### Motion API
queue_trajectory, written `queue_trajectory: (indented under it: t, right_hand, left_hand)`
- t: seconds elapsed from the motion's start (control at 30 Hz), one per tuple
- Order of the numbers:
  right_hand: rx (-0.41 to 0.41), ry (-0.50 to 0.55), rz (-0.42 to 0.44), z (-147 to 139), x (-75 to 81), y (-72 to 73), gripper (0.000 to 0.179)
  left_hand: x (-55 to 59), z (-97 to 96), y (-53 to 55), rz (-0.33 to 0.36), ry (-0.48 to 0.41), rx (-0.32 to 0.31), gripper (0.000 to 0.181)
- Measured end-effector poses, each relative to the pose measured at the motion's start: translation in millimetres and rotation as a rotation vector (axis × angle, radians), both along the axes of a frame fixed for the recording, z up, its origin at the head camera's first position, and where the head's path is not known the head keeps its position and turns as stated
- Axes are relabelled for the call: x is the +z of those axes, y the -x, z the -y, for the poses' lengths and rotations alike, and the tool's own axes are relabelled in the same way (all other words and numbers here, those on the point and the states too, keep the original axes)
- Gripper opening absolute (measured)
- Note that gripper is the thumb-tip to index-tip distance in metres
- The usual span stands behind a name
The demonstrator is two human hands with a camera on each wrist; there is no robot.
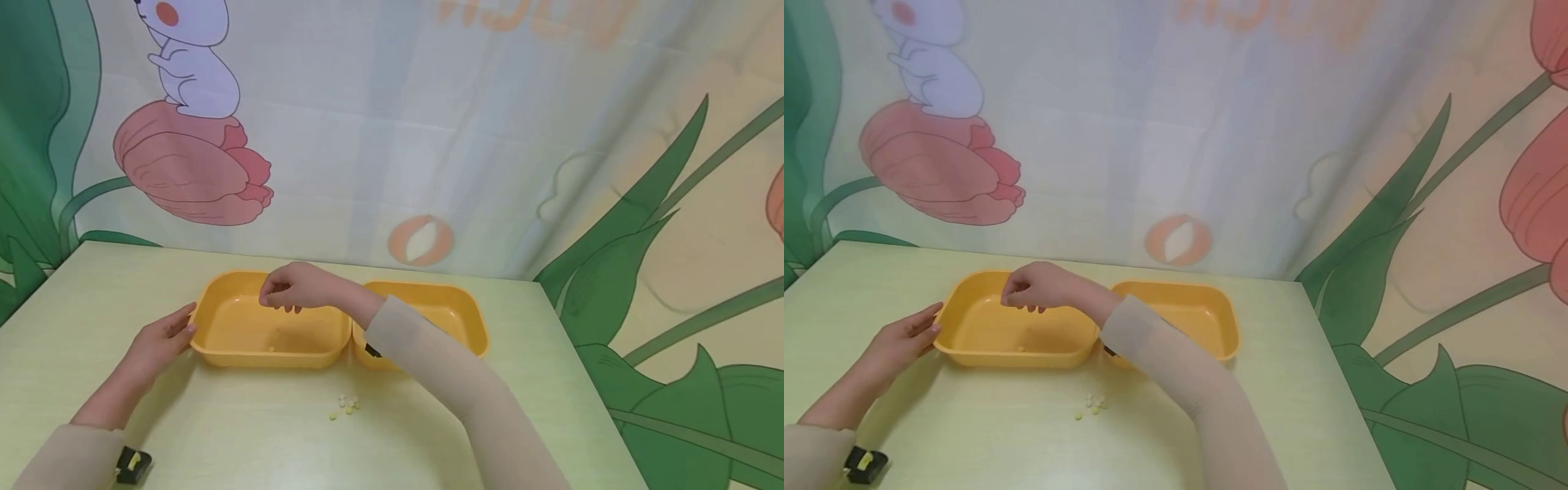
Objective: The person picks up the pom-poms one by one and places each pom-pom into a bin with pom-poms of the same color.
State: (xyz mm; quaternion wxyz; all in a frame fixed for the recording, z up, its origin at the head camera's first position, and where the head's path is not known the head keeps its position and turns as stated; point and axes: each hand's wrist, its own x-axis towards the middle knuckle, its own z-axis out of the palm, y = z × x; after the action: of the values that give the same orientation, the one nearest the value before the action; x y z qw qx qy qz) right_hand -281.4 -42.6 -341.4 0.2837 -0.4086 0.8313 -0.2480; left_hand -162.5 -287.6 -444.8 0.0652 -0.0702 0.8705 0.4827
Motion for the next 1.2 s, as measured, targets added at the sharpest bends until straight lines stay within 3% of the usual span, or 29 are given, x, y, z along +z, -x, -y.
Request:
queue_trajectory:
  t: [0.5,0.77,1.2]
  right_hand:
    - [-0.170,0.228,0.093,-69,-13.5,-43.0,0.022]
    - [-0.216,0.266,0.104,-96,-33.9,-61.6,0.022]
    - [-0.267,0.256,0.096,-135,-66.1,-80.6,0.015]
  left_hand:
    - [-2.6,-3.7,1.4,-0.007,-0.011,0.002,0.058]
    - [2.1,-0.8,0.9,0.042,0.001,0.006,0.059]
    - [0.3,-1.0,1.3,0.041,-0.001,0.008,0.059]
